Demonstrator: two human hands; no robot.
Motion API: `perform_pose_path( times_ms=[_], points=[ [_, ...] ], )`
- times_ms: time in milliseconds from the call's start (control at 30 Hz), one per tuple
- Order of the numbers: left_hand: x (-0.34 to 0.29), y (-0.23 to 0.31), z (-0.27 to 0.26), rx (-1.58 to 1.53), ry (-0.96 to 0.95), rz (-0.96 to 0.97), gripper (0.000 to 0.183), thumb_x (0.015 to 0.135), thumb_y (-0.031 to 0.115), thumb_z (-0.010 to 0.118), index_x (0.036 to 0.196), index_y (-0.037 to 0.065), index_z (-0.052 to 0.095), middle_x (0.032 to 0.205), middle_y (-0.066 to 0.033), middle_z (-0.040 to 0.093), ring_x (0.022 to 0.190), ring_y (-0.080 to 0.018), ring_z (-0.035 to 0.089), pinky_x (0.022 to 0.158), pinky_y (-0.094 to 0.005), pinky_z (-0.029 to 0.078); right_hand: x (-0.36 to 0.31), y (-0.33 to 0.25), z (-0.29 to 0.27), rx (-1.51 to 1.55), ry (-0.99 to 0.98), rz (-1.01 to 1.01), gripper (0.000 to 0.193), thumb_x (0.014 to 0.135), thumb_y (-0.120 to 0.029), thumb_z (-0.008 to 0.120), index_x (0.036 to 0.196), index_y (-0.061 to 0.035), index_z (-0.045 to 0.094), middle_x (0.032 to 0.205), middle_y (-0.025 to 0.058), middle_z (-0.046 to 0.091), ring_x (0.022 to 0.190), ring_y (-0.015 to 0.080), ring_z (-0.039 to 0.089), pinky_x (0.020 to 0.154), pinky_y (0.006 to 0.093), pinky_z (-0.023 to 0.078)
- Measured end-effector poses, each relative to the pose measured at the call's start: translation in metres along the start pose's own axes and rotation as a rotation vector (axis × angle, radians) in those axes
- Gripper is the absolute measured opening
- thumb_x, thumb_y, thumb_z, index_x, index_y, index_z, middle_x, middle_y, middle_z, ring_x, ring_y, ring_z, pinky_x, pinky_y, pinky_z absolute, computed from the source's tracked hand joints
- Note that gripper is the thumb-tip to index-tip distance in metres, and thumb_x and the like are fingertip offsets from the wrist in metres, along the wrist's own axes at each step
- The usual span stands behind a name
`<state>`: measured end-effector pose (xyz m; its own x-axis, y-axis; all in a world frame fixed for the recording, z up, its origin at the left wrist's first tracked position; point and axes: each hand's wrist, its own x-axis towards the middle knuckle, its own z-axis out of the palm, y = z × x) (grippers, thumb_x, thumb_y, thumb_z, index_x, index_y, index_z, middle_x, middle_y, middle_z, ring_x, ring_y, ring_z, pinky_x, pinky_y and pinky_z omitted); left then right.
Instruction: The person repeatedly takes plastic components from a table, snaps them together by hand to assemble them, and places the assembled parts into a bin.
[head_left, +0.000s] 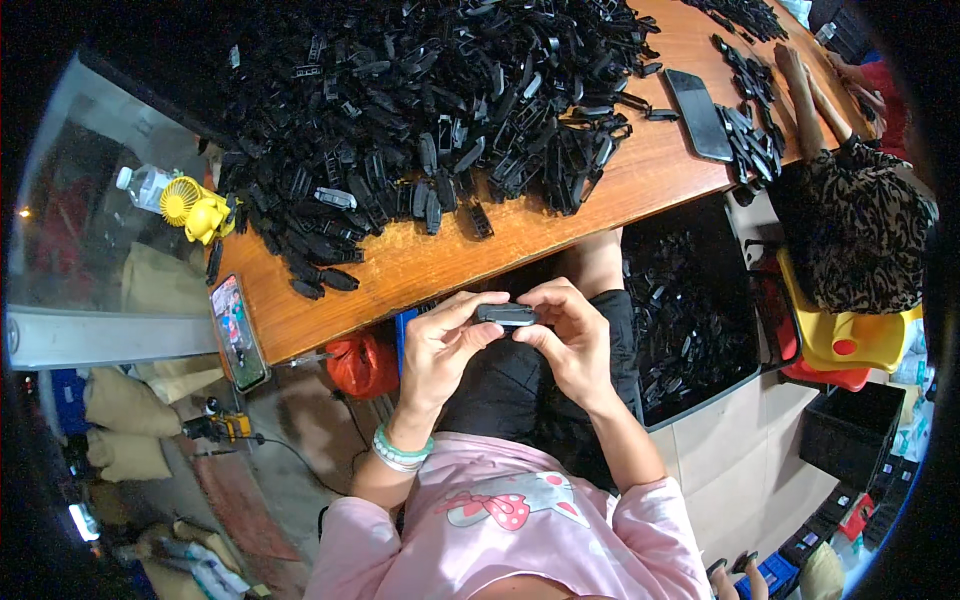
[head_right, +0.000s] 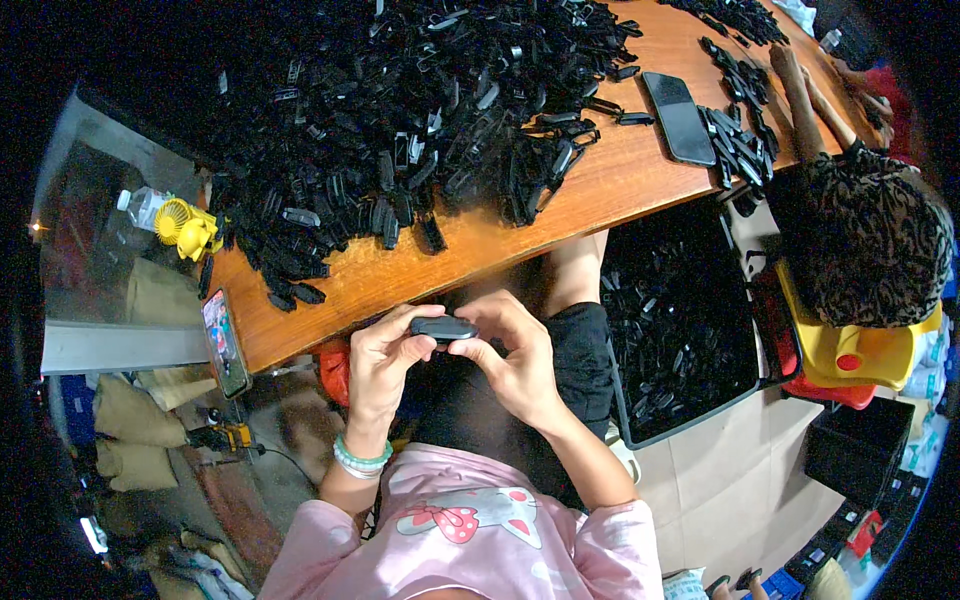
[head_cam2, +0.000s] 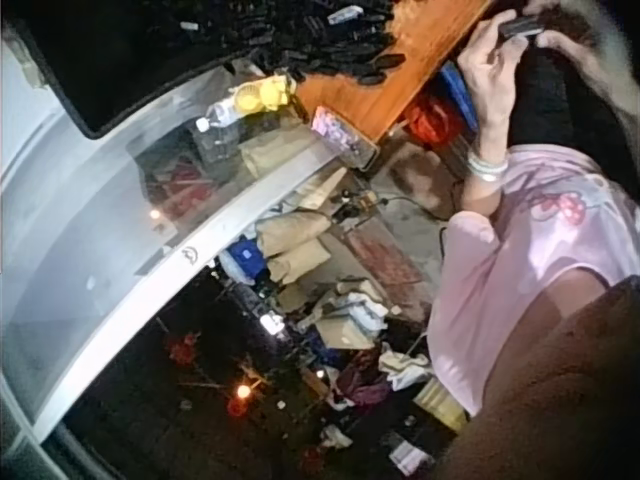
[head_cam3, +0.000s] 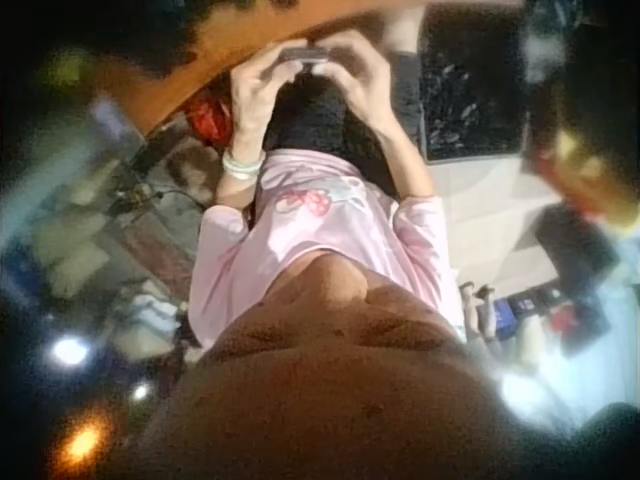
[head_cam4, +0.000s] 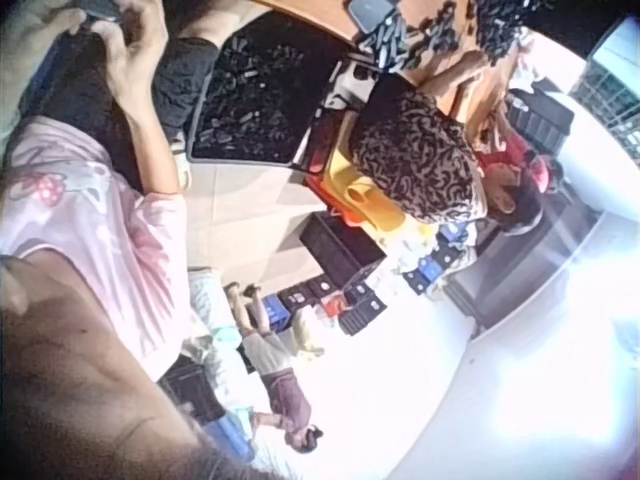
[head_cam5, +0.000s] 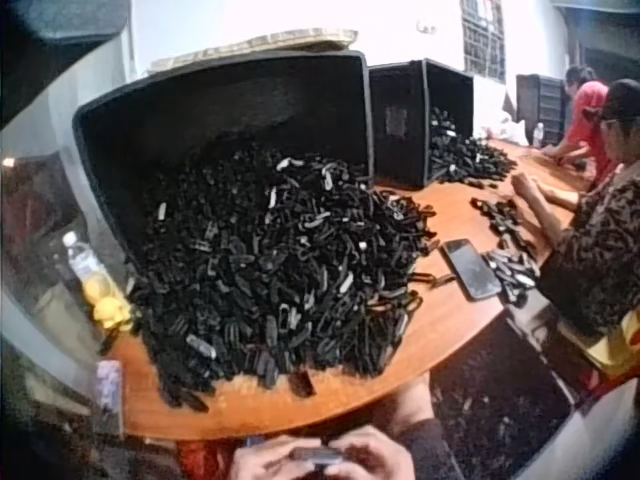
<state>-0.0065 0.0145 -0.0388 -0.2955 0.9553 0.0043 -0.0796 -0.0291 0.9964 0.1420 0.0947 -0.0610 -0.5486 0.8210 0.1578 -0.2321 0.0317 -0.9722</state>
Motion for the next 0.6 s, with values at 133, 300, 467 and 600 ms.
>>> perform_pose_path(
  times_ms=[133, 300, 467, 600],
  points=[
    [-0.003, -0.009, -0.008, -0.167, -0.052, -0.052, 0.028, 0.087, 0.010, 0.063, 0.112, -0.003, 0.062, 0.090, -0.0050, 0.061, 0.076, -0.0091, 0.058, 0.065, -0.0202, 0.045, 0.000, -0.003, 0.007, 0.036, 0.025, 0.031, 0.023, 0.075, 0.001, 0.072, 0.096, 0.0013, 0.061, 0.088, 0.0055, 0.057, 0.079, 0.0116, 0.057, 0.069, 0.0241, 0.047],
    [0.015, -0.019, -0.012, 0.413, 0.031, 0.222, 0.024, 0.087, 0.009, 0.061, 0.107, -0.004, 0.062, 0.089, -0.0111, 0.064, 0.075, -0.0180, 0.063, 0.063, -0.0272, 0.048, 0.003, 0.016, -0.001, -0.016, -0.008, 0.138, 0.019, 0.076, 0.004, 0.069, 0.094, 0.0030, 0.064, 0.088, 0.0051, 0.057, 0.079, 0.0111, 0.057, 0.069, 0.0229, 0.047],
    [0.060, -0.014, -0.016, 0.850, 0.193, 0.567, 0.028, 0.083, -0.004, 0.056, 0.110, -0.002, 0.060, 0.095, -0.0179, 0.056, 0.080, -0.0319, 0.060, 0.069, -0.0387, 0.050, 0.035, 0.008, -0.008, -0.531, -0.045, -0.223, 0.017, 0.079, 0.001, 0.066, 0.096, 0.0017, 0.065, 0.081, 0.0085, 0.059, 0.077, 0.0163, 0.058, 0.069, 0.0277, 0.047],
    [0.078, -0.020, -0.022, 1.195, 0.064, 0.532, 0.032, 0.079, -0.006, 0.057, 0.110, 0.001, 0.060, 0.096, -0.0147, 0.050, 0.073, -0.0309, 0.058, 0.064, -0.0406, 0.048, 0.074, -0.011, -0.008, -1.026, 0.121, -0.314, 0.022, 0.070, -0.001, 0.061, 0.092, -0.0042, 0.064, 0.111, 0.0152, 0.056, 0.108, 0.0316, 0.053, 0.087, 0.0380, 0.043]
  ],
)
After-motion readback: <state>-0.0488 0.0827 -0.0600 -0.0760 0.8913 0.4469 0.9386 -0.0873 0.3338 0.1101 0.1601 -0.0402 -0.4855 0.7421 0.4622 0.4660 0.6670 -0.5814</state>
